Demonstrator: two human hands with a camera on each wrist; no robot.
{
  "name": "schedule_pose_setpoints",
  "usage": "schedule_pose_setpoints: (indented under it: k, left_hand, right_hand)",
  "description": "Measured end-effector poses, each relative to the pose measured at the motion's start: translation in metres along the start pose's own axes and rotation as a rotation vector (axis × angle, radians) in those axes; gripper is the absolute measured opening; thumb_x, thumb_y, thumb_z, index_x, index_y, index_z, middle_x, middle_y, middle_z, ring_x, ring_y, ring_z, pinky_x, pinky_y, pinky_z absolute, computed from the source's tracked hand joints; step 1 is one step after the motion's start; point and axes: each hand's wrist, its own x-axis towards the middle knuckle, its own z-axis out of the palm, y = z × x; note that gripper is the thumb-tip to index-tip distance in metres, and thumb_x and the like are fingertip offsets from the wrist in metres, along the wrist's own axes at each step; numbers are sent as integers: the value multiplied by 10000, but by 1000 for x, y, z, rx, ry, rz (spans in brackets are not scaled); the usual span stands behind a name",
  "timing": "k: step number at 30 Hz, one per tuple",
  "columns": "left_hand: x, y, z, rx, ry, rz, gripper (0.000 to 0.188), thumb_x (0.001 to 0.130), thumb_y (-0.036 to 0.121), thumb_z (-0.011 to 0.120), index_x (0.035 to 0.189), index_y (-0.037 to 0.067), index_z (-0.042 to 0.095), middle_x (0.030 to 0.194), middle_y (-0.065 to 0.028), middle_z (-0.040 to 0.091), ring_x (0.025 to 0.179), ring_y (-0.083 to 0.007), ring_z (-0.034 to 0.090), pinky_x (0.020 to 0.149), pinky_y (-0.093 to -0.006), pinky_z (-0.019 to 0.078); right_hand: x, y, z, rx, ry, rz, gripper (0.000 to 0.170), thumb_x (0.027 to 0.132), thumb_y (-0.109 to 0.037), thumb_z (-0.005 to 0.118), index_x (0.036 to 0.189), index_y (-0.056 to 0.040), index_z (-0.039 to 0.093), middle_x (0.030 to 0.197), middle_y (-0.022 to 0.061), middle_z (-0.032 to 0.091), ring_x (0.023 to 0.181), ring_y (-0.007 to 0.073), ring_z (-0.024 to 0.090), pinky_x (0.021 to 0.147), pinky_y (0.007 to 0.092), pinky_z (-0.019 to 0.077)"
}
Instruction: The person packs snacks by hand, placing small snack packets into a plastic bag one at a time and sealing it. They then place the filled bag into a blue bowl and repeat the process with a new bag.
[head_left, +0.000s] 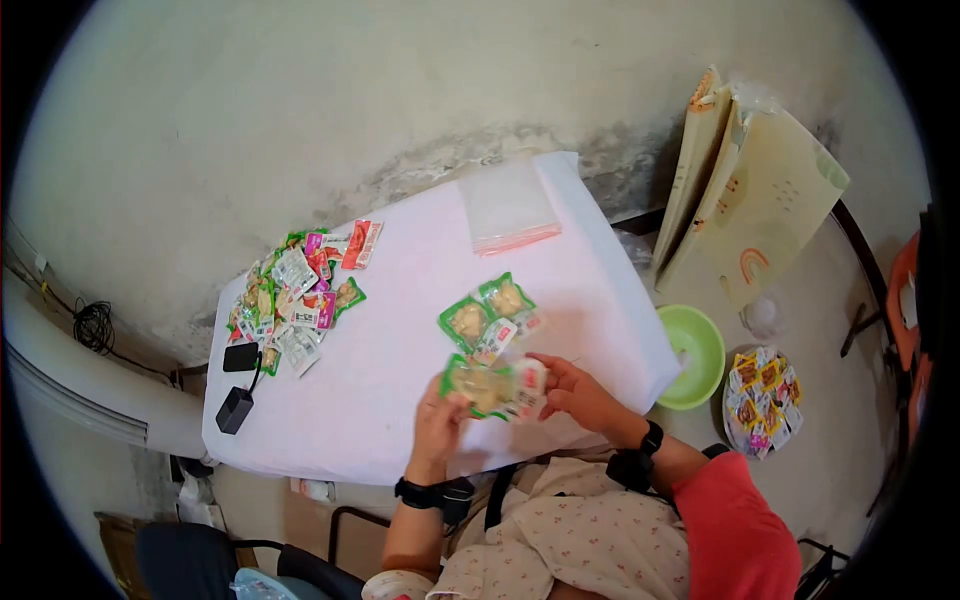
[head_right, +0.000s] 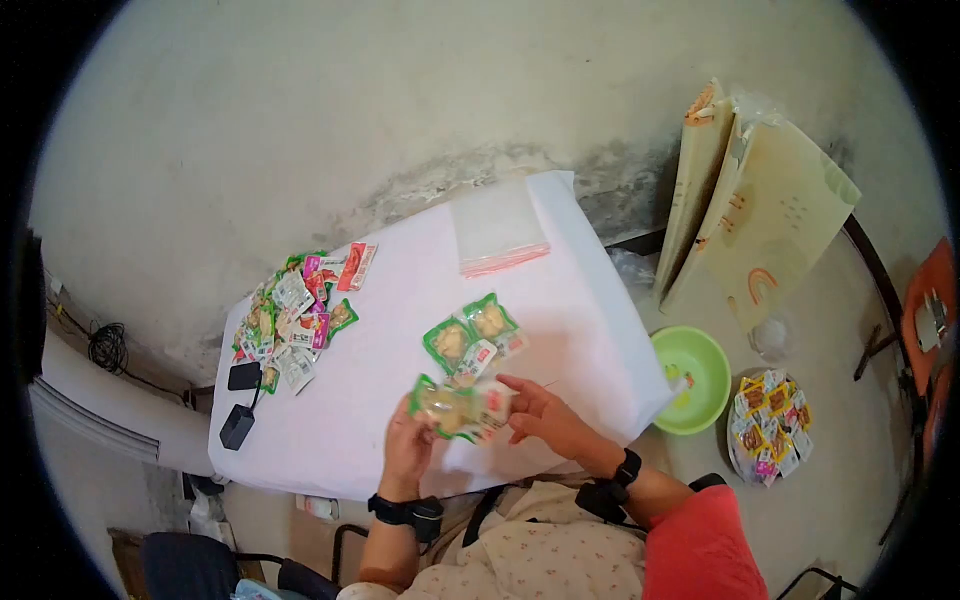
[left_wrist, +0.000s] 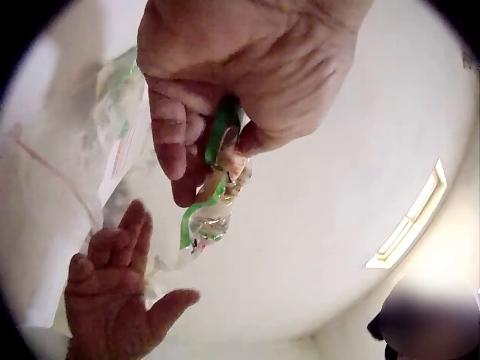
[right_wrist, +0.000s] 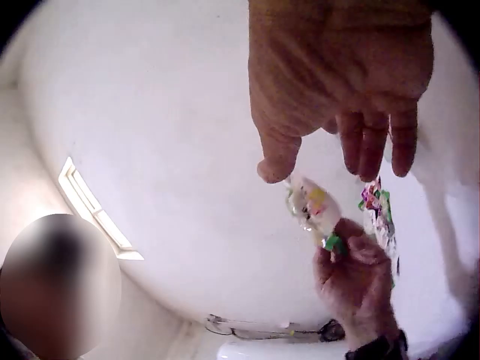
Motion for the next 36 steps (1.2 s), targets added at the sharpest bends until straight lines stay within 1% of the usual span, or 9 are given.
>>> schedule_pose_setpoints:
  k: [2, 4, 7, 9, 11, 19, 27, 29, 36]
  left_hand:
    - [-10, -4, 28, 204, -3, -86, 354, 879, 154, 530, 1194, 3, 472, 982, -56, 600, 811, -100, 560, 698, -250, 481]
    - [-9, -14, 25, 285, -33, -138, 350, 886, 159, 523, 1195, 3, 474, 999, -61, 603, 821, -109, 563, 718, -256, 481]
    - [-3, -21, 24, 627, 1, 79, 407, 844, 151, 587, 1205, 3, 470, 1046, -92, 586, 880, -183, 567, 768, -307, 474]
    - [3, -14, 38, 1450, 14, 597, 485, 737, 132, 692, 1172, 22, 509, 1083, -119, 557, 975, -255, 532, 806, -354, 447]
    - [7, -18, 52, 1447, -11, 574, 580, 639, 94, 744, 1165, 22, 511, 1093, -154, 527, 1002, -318, 492, 820, -397, 430]
    - [27, -32, 54, 1504, 100, 727, 237, 765, 54, 626, 1002, 65, 625, 770, -87, 566, 735, -256, 563, 609, -345, 468]
    - [27, -24, 47, 1468, 179, 695, 190, 794, 81, 623, 984, 66, 627, 745, -99, 588, 633, -265, 582, 539, -339, 470]
    - [32, -27, 42, 1377, 211, 720, 177, 798, 103, 630, 971, 66, 627, 726, -95, 591, 609, -266, 583, 520, -338, 467]
    - [28, -34, 54, 1440, 146, 709, 134, 798, 126, 634, 929, 97, 644, 718, -66, 607, 599, -242, 594, 505, -315, 474]
  right_hand:
    - [-5, 3, -2, 43, -65, 203, 507, 881, -122, 551, 1339, -36, 352, 1162, 99, 558, 847, 148, 600, 664, 277, 539]
    - [-19, 5, -9, 22, -17, 217, 466, 890, -148, 549, 1317, -45, 395, 1083, 75, 587, 794, 121, 592, 655, 258, 524]
    - [-42, 21, -33, 54, 45, 212, 427, 900, -192, 551, 1290, -54, 442, 1017, 53, 614, 761, 96, 590, 645, 238, 510]
    - [-56, 31, -45, 103, 66, 195, 427, 902, -212, 554, 1284, -54, 447, 1031, 56, 613, 781, 98, 595, 643, 237, 511]
    - [-64, 34, -50, 58, 124, 292, 400, 904, -224, 551, 1259, -60, 466, 1034, 49, 611, 801, 103, 602, 632, 234, 517]
    - [-30, 34, -28, 12, 150, 134, 364, 904, -209, 553, 1226, -69, 457, 1018, 41, 599, 854, 102, 592, 675, 241, 521]
    - [-18, 47, -32, 304, 169, -25, 367, 906, -128, 532, 1249, -60, 421, 1101, 79, 573, 933, 165, 600, 745, 281, 525]
    - [-23, 49, -33, 405, 309, -79, 376, 909, -132, 531, 1258, -54, 414, 1086, 76, 578, 941, 150, 590, 745, 286, 522]
    - [-23, 50, -9, 202, 210, -8, 412, 906, -122, 532, 1288, -75, 386, 1090, 58, 570, 924, 136, 583, 757, 285, 520]
